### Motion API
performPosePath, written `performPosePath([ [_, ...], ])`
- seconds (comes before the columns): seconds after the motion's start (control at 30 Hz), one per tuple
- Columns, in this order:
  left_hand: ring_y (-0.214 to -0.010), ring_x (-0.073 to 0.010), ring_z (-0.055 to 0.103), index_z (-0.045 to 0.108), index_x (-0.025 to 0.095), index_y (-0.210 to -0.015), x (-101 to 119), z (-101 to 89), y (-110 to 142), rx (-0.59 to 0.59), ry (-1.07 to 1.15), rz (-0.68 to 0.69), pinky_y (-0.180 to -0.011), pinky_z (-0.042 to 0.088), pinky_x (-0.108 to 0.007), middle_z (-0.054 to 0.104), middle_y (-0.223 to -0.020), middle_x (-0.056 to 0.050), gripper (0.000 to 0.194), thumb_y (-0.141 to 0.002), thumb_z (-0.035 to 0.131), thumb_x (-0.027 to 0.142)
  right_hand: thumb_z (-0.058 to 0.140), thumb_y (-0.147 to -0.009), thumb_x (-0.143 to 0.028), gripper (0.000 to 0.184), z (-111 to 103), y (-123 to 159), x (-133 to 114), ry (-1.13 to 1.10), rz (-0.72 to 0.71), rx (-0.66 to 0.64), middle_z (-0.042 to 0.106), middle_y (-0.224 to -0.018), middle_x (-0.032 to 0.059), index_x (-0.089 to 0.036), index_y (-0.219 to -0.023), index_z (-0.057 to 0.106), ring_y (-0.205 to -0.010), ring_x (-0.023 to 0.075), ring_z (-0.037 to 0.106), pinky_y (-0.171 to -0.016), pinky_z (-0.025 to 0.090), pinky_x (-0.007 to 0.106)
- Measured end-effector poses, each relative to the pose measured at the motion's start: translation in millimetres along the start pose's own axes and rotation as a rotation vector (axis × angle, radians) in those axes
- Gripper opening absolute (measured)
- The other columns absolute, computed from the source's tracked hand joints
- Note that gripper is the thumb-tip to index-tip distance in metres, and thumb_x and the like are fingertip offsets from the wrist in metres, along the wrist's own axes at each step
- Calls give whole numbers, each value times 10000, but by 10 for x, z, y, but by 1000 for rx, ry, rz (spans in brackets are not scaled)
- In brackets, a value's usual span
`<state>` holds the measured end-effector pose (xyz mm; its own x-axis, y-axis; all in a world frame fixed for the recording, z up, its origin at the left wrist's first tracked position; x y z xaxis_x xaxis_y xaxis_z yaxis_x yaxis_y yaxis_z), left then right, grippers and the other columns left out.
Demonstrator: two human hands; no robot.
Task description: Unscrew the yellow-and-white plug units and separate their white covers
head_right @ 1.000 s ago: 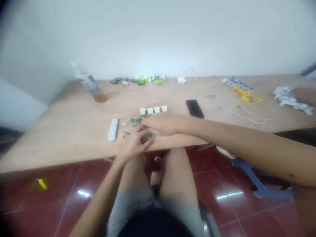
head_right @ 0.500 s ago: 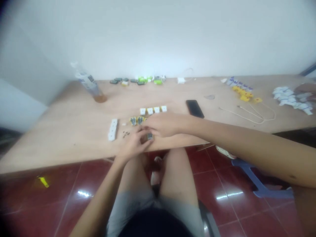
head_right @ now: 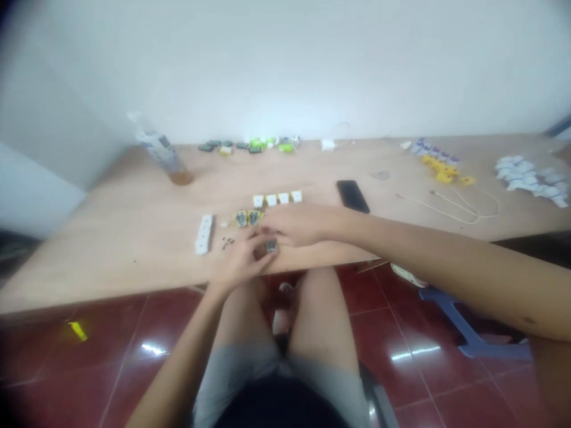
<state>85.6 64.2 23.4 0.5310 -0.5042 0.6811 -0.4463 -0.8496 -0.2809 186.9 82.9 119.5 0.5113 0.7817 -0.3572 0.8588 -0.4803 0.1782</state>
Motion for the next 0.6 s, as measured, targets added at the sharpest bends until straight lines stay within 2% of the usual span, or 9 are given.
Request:
performPosePath([
  [0.17,-1267,-303,711,774,273,-1404,24,-9,4,-2,2,9,-1137,593,-474,696,-1392,-100,381,-1025,755,242,559,-1079,-155,165,9,8,67,-14,14,-3,754,-1042,90,-178,-1037,717,-856,218,626,-773,436,340],
  [0.37,-1165,-291,730,784,266,-1382,7,-10,7,-1,-17,-16,-1059,625,-451,696,-1349,-97,359,-1023,761,275,590,-1009,-110,139,-31,0,10,-21,17,6,736,-931,59,-189,-943,684,-781,200,579,-730,394,327],
  [0.6,-1196,-319,726,780,257,-1376,4,-6,3,-6,-34,-16,-1070,613,-484,693,-1341,-113,349,-1030,753,294,589,-1004,-108,131,48,-47,3,27,15,-5,709,-904,60,-188,-927,659,-788,208,573,-721,379,327],
])
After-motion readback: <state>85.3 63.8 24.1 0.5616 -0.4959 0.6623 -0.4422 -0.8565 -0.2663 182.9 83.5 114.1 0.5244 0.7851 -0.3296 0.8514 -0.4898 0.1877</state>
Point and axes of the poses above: each hand's wrist, its own y-axis away from the middle knuckle, its own z-axis out of the palm, x = y × z, the point moved 9 cm from there along -y, towards the middle knuckle
